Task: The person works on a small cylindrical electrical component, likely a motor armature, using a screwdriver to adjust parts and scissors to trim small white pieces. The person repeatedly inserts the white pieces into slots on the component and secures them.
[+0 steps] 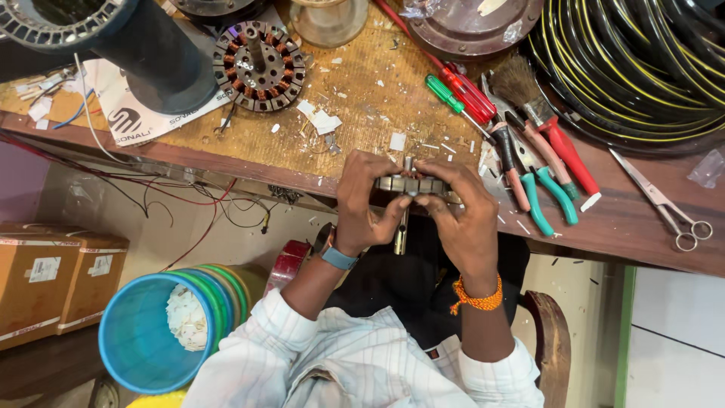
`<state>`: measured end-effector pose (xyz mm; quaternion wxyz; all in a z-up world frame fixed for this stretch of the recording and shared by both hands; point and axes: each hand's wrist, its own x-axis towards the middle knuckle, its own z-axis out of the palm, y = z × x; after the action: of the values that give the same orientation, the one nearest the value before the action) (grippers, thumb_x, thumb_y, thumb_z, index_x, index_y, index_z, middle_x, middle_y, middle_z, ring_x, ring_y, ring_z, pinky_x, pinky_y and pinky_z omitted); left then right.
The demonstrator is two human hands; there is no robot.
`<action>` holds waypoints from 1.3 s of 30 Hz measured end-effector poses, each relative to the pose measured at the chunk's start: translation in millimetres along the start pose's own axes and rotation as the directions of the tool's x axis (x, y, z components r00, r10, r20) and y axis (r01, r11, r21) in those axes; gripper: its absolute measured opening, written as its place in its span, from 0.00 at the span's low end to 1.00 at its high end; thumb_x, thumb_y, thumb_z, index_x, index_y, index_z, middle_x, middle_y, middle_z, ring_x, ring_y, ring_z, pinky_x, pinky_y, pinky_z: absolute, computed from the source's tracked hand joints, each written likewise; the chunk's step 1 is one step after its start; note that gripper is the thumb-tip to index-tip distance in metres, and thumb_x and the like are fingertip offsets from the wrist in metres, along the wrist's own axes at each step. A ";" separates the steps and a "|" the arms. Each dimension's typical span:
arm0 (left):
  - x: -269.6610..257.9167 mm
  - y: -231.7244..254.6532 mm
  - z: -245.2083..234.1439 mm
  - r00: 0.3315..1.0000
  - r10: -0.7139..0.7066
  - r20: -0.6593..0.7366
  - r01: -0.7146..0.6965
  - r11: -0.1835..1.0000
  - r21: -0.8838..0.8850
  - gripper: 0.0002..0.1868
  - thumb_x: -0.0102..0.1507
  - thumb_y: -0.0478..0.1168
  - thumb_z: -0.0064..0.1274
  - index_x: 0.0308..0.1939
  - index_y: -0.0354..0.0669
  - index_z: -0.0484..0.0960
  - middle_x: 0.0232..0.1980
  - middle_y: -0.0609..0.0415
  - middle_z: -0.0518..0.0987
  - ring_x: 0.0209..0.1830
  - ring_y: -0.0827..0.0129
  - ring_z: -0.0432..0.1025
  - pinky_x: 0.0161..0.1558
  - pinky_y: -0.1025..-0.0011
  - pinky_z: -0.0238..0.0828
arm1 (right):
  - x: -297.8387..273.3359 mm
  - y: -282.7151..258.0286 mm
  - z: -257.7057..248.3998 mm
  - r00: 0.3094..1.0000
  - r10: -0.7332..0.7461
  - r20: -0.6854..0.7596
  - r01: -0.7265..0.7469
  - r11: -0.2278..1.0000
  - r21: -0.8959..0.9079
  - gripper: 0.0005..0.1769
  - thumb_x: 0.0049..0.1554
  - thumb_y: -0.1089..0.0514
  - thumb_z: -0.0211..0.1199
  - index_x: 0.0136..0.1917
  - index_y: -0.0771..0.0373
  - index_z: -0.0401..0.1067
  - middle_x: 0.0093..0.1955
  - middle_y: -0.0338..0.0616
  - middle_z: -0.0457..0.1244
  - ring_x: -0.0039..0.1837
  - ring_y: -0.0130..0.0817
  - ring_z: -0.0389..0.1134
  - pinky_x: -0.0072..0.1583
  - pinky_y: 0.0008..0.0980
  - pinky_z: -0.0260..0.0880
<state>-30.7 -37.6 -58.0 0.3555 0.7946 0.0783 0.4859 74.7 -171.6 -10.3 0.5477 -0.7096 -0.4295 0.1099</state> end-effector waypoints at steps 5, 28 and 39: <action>-0.1 1.3 -3.1 0.999 0.014 0.051 -0.014 1.000 -0.009 0.18 0.63 0.45 0.61 0.50 0.37 0.76 0.47 0.47 0.78 0.48 0.53 0.72 0.52 0.59 0.69 | -3.7 2.2 -5.0 1.000 0.015 0.027 -0.014 1.000 -0.022 0.26 0.54 0.69 0.69 0.66 0.67 0.72 0.62 0.51 0.69 0.65 0.39 0.71 0.64 0.35 0.70; 18.3 10.9 -10.0 0.993 0.007 0.120 -0.007 1.000 -0.002 0.18 0.61 0.42 0.61 0.49 0.36 0.75 0.48 0.45 0.77 0.51 0.48 0.71 0.55 0.55 0.67 | -3.2 1.2 -0.5 0.999 0.016 -0.050 -0.017 0.999 -0.030 0.18 0.57 0.68 0.66 0.61 0.68 0.74 0.58 0.49 0.70 0.60 0.37 0.72 0.61 0.33 0.71; 20.0 7.7 -12.5 0.991 -0.073 0.109 0.079 0.995 -0.058 0.18 0.64 0.44 0.60 0.48 0.35 0.74 0.47 0.44 0.75 0.49 0.49 0.70 0.54 0.57 0.67 | 3.8 -7.9 2.8 0.999 0.018 -0.041 -0.022 0.993 -0.118 0.21 0.56 0.65 0.69 0.62 0.67 0.74 0.58 0.50 0.70 0.59 0.37 0.73 0.60 0.33 0.71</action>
<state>-32.4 -27.7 -35.3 0.4018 0.8046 0.0744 0.4308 71.4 -166.7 -3.2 0.5120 -0.7472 -0.4171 0.0753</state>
